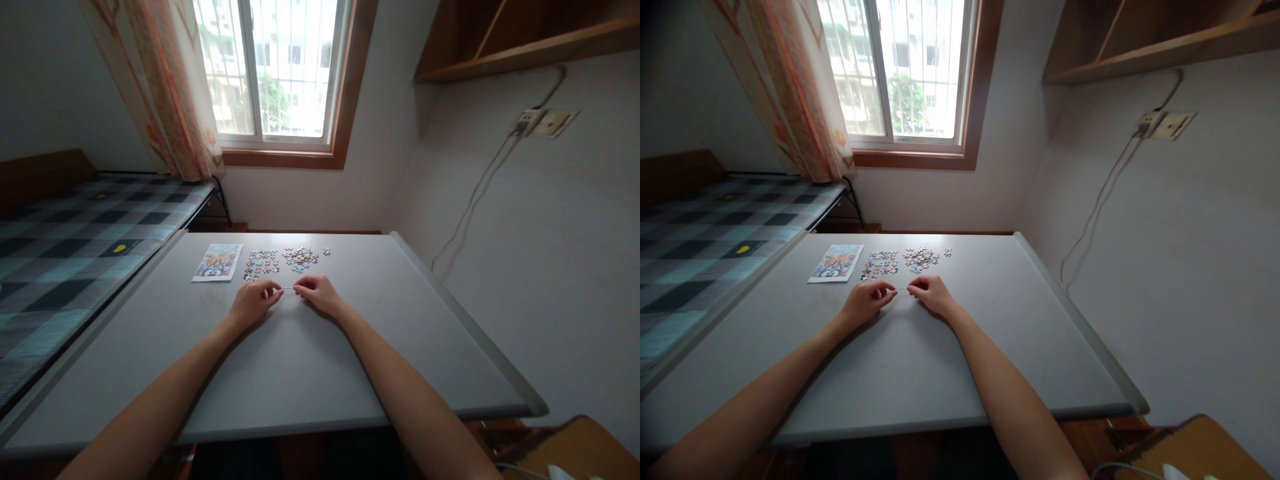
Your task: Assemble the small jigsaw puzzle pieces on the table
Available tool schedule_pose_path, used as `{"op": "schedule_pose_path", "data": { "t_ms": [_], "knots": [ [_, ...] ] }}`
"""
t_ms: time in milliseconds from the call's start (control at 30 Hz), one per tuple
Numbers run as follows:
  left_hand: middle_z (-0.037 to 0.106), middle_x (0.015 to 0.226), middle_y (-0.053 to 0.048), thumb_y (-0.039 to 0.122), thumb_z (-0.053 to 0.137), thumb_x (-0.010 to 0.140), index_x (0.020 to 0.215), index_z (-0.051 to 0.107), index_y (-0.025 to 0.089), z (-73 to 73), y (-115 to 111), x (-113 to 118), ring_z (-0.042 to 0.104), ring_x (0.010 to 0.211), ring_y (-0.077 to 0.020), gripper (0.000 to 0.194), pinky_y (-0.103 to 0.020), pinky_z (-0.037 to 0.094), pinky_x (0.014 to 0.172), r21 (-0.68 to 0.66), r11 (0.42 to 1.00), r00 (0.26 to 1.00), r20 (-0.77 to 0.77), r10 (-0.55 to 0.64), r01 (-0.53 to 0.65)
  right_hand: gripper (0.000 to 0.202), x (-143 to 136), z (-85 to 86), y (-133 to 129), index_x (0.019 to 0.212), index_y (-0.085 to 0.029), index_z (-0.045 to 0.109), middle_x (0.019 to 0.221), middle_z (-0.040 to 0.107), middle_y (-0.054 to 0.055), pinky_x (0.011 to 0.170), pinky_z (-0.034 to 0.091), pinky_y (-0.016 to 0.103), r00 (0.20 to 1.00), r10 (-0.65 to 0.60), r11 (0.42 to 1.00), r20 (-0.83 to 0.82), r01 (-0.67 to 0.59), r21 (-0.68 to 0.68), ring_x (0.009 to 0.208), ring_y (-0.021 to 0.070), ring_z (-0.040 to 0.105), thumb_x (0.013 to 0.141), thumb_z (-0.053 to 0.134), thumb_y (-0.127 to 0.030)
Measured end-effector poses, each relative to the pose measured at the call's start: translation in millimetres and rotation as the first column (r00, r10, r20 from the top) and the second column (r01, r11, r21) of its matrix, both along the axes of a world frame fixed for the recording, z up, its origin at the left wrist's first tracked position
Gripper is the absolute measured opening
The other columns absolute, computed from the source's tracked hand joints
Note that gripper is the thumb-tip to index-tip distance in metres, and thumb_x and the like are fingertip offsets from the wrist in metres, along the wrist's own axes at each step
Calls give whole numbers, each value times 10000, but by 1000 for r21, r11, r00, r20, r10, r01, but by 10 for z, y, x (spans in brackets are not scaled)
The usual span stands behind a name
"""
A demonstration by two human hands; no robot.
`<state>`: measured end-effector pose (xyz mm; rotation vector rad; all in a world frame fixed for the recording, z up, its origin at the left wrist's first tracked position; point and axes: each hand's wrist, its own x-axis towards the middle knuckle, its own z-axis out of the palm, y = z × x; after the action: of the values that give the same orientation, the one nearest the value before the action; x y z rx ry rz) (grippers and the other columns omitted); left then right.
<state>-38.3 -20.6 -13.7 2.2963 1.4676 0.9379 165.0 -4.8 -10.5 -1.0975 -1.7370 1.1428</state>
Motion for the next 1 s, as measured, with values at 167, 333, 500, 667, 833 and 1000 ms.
{"op": "schedule_pose_path", "data": {
  "t_ms": [167, 333, 500, 667, 833, 1000],
  "knots": [
    [630, 639, 14, 362, 583, 821, 838, 700, 194, -3, 10, 11, 512, 523, -89, 205, -200, 395, 539, -28, 999, 997, 58, -41, 43, 240, 8, -16, 10, 769, -110, 692, 632, 640, 29, 502, 402, 220, 1000, 5, 1000, -16, -5, 2, 531, 107, 524, 726, 630, -338],
    [627, 636, 11, 341, 584, 817, 804, 698, 187, -10, 7, 18, 508, 527, -89, 192, -198, 395, 535, -44, 996, 994, 79, -80, 83, 231, 14, -26, 16, 762, -111, 696, 626, 640, 28, 513, 401, 219, 1000, 11, 999, -8, -11, 30, 538, 106, 525, 730, 629, -330],
    [617, 625, 12, 326, 584, 810, 812, 697, 182, -4, 4, 18, 503, 520, -88, 183, -196, 394, 528, -49, 994, 991, 105, -88, 94, 235, 19, -18, 12, 766, -111, 698, 627, 642, 28, 518, 402, 221, 1000, 20, 999, -16, -19, 32, 534, 105, 523, 729, 636, -335],
    [617, 625, 12, 300, 585, 799, 808, 697, 181, -4, 1, 18, 503, 519, -87, 164, -193, 391, 519, -55, 995, 990, 112, -82, 88, 243, 21, 6, 5, 770, -115, 701, 634, 651, 31, 516, 404, 219, 1000, 9, 999, -18, -9, 36, 538, 106, 530, 725, 643, -347],
    [621, 622, 11, 321, 594, 795, 796, 697, 176, -9, 7, 18, 500, 516, -85, 178, -192, 390, 513, -63, 994, 989, 123, -83, 92, 240, 20, 5, 5, 765, -114, 699, 631, 651, 30, 514, 407, 214, 999, 9, 999, -31, -7, 36, 537, 102, 529, 721, 650, -345],
    [618, 616, 10, 318, 592, 795, 789, 697, 176, -7, 5, 16, 496, 518, -87, 177, -193, 385, 505, -69, 993, 988, 129, -90, 99, 230, 23, 2, 4, 756, -121, 694, 631, 647, 26, 518, 410, 214, 999, 26, 999, -34, -25, 33, 544, 104, 536, 719, 658, -345]
  ]
}}
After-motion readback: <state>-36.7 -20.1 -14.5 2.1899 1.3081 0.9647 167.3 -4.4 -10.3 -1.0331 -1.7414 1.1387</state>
